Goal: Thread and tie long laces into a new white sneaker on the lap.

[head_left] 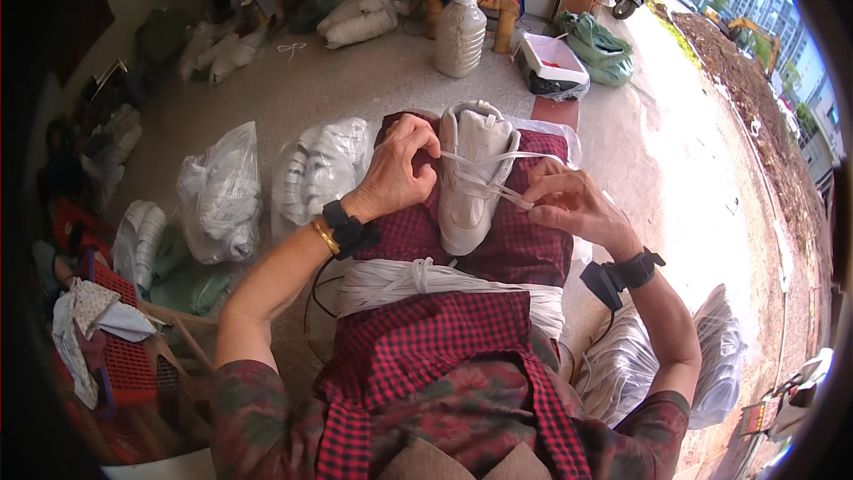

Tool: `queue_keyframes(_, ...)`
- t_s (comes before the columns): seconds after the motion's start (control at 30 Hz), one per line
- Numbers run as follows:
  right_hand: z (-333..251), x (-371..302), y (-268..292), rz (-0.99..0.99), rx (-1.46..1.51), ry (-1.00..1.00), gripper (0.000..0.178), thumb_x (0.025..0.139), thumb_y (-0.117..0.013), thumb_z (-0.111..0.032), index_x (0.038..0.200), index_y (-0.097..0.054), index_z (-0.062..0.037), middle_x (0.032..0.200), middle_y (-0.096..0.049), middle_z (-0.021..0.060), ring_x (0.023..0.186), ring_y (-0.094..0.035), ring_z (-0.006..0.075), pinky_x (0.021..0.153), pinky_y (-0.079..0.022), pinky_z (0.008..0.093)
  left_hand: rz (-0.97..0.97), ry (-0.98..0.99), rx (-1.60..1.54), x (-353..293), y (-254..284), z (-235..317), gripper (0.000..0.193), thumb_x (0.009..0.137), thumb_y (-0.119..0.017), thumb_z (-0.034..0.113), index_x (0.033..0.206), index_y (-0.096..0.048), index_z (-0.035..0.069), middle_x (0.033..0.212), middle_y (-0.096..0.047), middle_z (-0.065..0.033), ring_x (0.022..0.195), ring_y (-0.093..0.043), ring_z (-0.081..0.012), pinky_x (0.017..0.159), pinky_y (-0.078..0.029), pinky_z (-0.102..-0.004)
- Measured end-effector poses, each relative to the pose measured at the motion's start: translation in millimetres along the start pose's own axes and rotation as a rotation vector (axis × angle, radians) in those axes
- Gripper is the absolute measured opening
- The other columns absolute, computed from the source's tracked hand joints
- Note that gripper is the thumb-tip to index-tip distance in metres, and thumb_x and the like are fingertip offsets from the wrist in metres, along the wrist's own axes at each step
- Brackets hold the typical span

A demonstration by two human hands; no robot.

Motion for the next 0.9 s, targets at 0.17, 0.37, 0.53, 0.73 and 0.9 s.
queue_keyframes(0.17, 3, 1, -8, 0.030, 0.143, 0.123, 0.013, 0.085, -0.076, -0.007, 0.098, -0.075, -0.0026, 0.105, -0.063, 0.0042, 0.096, -0.060, 0.0129, 0.081, -0.049, 0.0268, -0.003, 0.063, -0.113, 5, -9, 1, 0.023, 0.065, -0.057, -0.003, 0.088, -0.055, 0.002, 0.100, -0.053, -0.0139, 0.096, -0.058, -0.0335, 0.085, -0.050, -0.0415)
queue_keyframes(0.37, -21, 15, -26, 0.273, -0.428, 0.283, 0.015, 0.079, -0.072, 0.000, 0.094, -0.075, -0.0036, 0.080, -0.062, 0.0058, 0.067, -0.061, 0.0156, 0.059, -0.048, 0.0288, -0.066, 0.118, -0.086, -1, -13, -9, 0.022, 0.066, -0.057, -0.003, 0.088, -0.054, 0.002, 0.098, -0.054, -0.0135, 0.097, -0.059, -0.0321, 0.086, -0.050, -0.0411)
queue_keyframes(0.53, 0, 7, -9, 0.660, -0.651, 0.286, 0.016, 0.081, -0.061, 0.001, 0.096, -0.056, -0.0014, 0.078, -0.057, 0.0136, 0.066, -0.061, 0.0311, 0.060, -0.048, 0.0414, -0.014, 0.060, -0.062, 2, -15, -6, 0.021, 0.069, -0.057, -0.002, 0.089, -0.054, 0.001, 0.094, -0.055, -0.0134, 0.094, -0.059, -0.0316, 0.085, -0.050, -0.0418)
queue_keyframes(0.73, 30, 9, -9, 0.588, -0.670, 0.190, 0.011, 0.087, -0.054, -0.003, 0.097, -0.057, -0.0013, 0.091, -0.055, 0.0183, 0.082, -0.059, 0.0383, 0.072, -0.048, 0.0470, -0.033, 0.100, -0.104, 4, -10, -1, 0.017, 0.074, -0.060, -0.001, 0.090, -0.055, 0.000, 0.089, -0.057, -0.0134, 0.086, -0.061, -0.0299, 0.080, -0.051, -0.0401)
queue_keyframes(0.9, 26, 6, -11, 0.574, -0.570, 0.217, 0.011, 0.083, -0.055, -0.001, 0.094, -0.057, 0.0001, 0.087, -0.055, 0.0167, 0.075, -0.058, 0.0341, 0.065, -0.047, 0.0424, -0.185, 0.260, -0.222, 13, -2, -23, 0.017, 0.084, -0.073, 0.016, 0.081, -0.068, 0.000, 0.070, -0.066, -0.0063, 0.068, -0.063, -0.0122, 0.064, -0.050, -0.0300)
Point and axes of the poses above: each hand's wrist, its own x-axis towards the middle knuckle, its own y-axis out of the back of the hand, z = x × y, the point moved 5 cm from there along x, towards the middle knuckle
